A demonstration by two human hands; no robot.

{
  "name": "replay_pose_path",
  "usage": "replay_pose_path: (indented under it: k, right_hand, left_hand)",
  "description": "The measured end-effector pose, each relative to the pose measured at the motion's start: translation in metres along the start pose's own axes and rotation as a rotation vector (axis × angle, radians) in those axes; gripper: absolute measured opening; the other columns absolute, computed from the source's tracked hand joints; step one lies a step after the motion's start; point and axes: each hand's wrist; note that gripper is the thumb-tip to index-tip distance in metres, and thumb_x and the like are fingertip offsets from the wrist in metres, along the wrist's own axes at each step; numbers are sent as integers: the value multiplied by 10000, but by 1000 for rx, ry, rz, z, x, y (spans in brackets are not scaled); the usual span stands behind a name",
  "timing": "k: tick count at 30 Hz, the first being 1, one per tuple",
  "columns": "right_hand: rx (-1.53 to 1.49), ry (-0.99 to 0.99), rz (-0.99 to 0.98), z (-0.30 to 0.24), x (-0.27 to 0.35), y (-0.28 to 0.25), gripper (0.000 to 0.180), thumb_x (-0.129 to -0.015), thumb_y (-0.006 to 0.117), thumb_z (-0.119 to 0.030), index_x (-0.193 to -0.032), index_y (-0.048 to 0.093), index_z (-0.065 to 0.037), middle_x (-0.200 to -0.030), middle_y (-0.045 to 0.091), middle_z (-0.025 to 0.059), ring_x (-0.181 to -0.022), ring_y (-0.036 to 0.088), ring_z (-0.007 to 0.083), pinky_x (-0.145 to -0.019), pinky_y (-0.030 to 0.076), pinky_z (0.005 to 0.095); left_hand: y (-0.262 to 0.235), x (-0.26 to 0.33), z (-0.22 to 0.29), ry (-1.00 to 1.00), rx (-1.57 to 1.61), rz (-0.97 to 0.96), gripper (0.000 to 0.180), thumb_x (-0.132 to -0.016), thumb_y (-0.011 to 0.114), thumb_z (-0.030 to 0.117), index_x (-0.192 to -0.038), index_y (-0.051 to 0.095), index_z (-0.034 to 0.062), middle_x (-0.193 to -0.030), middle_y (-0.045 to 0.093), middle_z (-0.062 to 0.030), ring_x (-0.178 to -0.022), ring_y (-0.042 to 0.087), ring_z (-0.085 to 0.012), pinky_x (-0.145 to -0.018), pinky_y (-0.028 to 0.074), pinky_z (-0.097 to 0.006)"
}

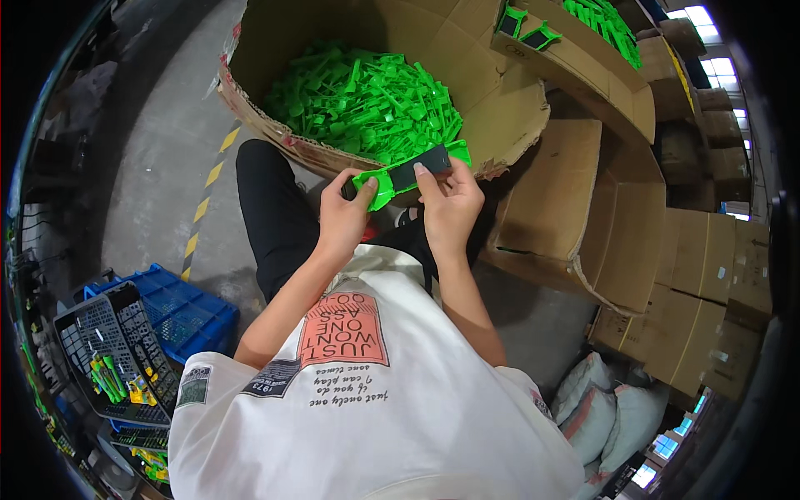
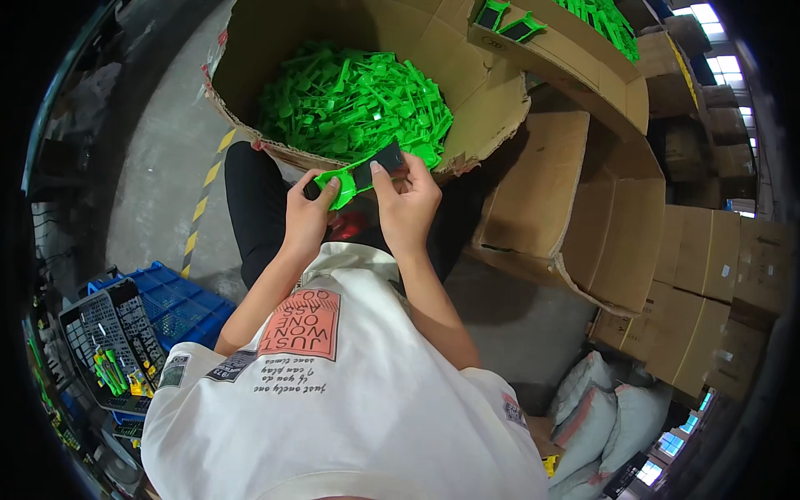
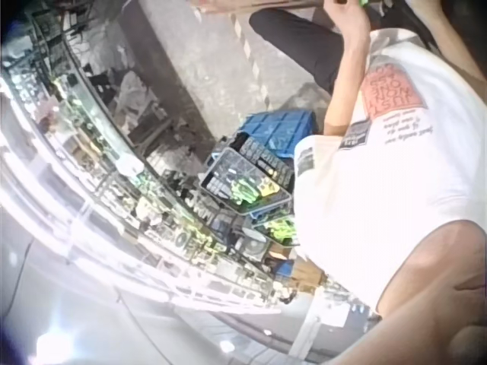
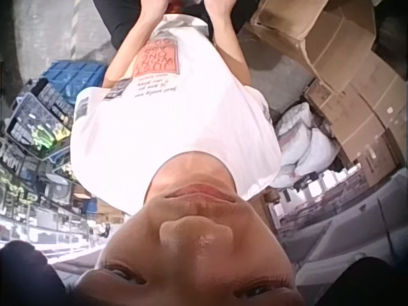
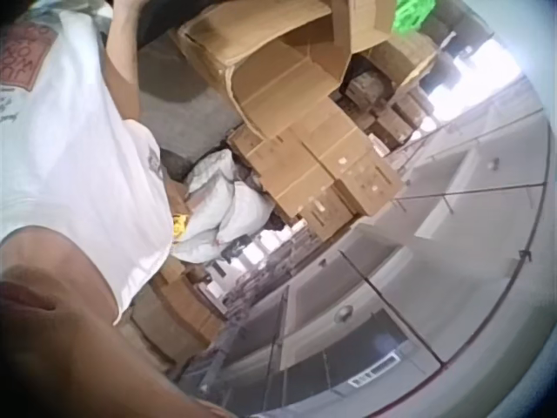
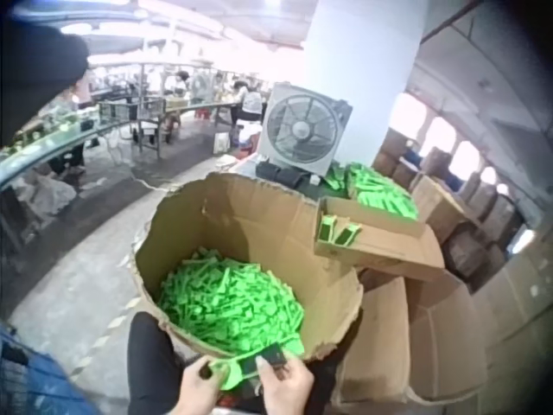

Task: Assembling and inspecting green plastic housings and electronic components on a factory assembly line.

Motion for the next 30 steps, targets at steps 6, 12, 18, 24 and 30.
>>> replay_pose_path:
  k: [6, 12, 18, 24, 30]
  right_hand:
    - [3, -204, 63, -26, -15, -8, 150, -943, 585, -85, -1033, 523, 18, -861, 671, 86, -739, 621, 93, -664, 492, 224]
    - [-166, 64, -431, -27, -37, -1, 202, -944, 565, -52, -1091, 432, -13, -890, 658, 99, -774, 637, 127, -648, 538, 254]
    - [-92, 113, -589, -23, -41, 15, 214, -893, 656, -74, -1084, 640, 20, -860, 627, 30, -687, 583, 60, -566, 507, 204]
    - [63, 203, -648, -20, -47, 19, 217, -828, 712, -40, -1035, 667, 3, -852, 657, 36, -671, 600, 63, -558, 494, 206]
    - [9, 168, -548, -11, -44, 22, 241, -734, 795, -32, -924, 652, 7, -788, 673, 40, -662, 608, 66, -562, 486, 204]
  left_hand:
    - [-4, -4, -9, 25, 8, 90, 125, -932, 626, 152, -951, 625, 28, -673, 547, 42, -519, 403, -18, -447, 293, -219]
    - [-14, -3, -2, 151, -33, 116, 136, -921, 633, 134, -950, 618, 2, -724, 580, 25, -620, 467, -25, -535, 372, -209]
    - [-18, -1, 7, 194, -55, 199, 145, -896, 641, 106, -969, 620, -18, -772, 606, 2, -709, 510, -38, -638, 428, -212]
    - [-33, 1, 12, 435, -341, 265, 236, -817, 707, 95, -1028, 642, 11, -818, 614, 6, -642, 471, -38, -567, 383, -207]
    - [-41, 10, 58, 611, -474, 189, 235, -870, 624, 70, -1097, 636, 9, -974, 629, -22, -769, 502, -51, -659, 395, -194]
Point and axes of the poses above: each hand's wrist, its own x-axis away from the middle knuckle, its own y-axis out of the palm, z = x × y
